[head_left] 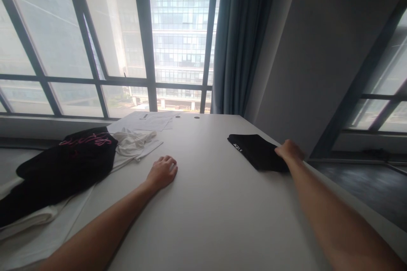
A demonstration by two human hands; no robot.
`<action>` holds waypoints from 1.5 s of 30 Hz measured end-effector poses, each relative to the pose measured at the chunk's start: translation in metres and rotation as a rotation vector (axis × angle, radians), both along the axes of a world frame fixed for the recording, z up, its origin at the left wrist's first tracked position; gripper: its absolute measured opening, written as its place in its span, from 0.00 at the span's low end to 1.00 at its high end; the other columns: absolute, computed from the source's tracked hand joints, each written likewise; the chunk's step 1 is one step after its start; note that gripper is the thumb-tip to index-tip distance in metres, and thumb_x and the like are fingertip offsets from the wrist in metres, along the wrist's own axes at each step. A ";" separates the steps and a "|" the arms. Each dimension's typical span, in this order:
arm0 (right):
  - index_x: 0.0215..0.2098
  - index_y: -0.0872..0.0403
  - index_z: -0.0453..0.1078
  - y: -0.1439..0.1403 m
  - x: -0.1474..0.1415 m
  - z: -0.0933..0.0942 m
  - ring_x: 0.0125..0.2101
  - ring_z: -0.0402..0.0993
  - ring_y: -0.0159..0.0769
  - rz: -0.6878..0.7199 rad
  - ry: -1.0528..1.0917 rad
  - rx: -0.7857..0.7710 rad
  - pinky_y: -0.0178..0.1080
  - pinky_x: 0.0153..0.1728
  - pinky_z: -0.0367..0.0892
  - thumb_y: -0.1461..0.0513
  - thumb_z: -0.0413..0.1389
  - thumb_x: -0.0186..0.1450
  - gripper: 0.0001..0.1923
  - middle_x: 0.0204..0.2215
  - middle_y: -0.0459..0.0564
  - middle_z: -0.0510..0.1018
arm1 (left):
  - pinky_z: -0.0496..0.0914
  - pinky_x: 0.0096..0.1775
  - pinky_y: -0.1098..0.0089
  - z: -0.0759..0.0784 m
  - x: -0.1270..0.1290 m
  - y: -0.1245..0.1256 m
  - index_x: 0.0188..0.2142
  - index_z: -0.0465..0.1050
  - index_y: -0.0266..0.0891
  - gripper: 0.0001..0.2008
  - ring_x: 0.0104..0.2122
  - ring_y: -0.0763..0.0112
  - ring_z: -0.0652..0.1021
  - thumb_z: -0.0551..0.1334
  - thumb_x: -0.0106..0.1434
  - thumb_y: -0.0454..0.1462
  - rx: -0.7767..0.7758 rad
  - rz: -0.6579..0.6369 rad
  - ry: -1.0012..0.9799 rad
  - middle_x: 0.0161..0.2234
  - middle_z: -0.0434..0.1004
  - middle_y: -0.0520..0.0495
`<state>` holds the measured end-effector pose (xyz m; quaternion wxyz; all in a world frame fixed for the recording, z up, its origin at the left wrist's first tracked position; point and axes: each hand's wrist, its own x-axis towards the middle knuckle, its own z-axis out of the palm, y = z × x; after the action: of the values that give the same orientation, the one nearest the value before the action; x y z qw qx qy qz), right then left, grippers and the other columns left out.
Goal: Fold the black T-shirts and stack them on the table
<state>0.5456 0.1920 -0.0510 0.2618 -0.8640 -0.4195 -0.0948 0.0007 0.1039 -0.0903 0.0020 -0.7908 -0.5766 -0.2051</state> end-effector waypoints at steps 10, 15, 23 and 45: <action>0.72 0.48 0.49 0.006 -0.122 -0.033 0.70 0.42 0.51 0.604 -0.151 -0.465 0.65 0.64 0.41 0.47 0.44 0.71 0.34 0.72 0.53 0.47 | 0.67 0.52 0.58 0.000 0.000 0.000 0.46 0.75 0.40 0.13 0.51 0.56 0.73 0.56 0.68 0.40 0.010 -0.003 0.016 0.50 0.76 0.42; 0.73 0.47 0.46 0.013 -0.121 -0.040 0.70 0.40 0.48 0.551 -0.140 -0.493 0.64 0.65 0.43 0.54 0.40 0.73 0.31 0.72 0.51 0.45 | 0.67 0.52 0.59 0.001 0.001 -0.002 0.46 0.76 0.41 0.13 0.51 0.56 0.73 0.56 0.67 0.40 0.012 0.005 0.020 0.49 0.76 0.42; 0.73 0.47 0.47 0.033 -0.120 -0.045 0.70 0.43 0.48 0.471 -0.145 -0.466 0.64 0.64 0.45 0.56 0.37 0.73 0.30 0.72 0.52 0.46 | 0.66 0.52 0.60 0.002 0.002 -0.002 0.45 0.76 0.41 0.12 0.51 0.58 0.73 0.57 0.67 0.40 0.016 0.007 0.004 0.50 0.76 0.43; 0.52 0.58 0.73 -0.068 -0.223 -0.042 0.52 0.71 0.45 0.559 -0.279 -0.343 0.43 0.53 0.62 0.57 0.39 0.74 0.23 0.52 0.62 0.76 | 0.66 0.52 0.61 0.006 0.004 -0.010 0.45 0.77 0.40 0.15 0.51 0.58 0.74 0.54 0.67 0.40 -0.005 0.043 0.044 0.49 0.77 0.41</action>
<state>0.3223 0.1245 -0.0928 0.0691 -0.7260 -0.6811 -0.0650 0.0048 0.0937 -0.0840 0.0170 -0.7826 -0.5938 -0.1861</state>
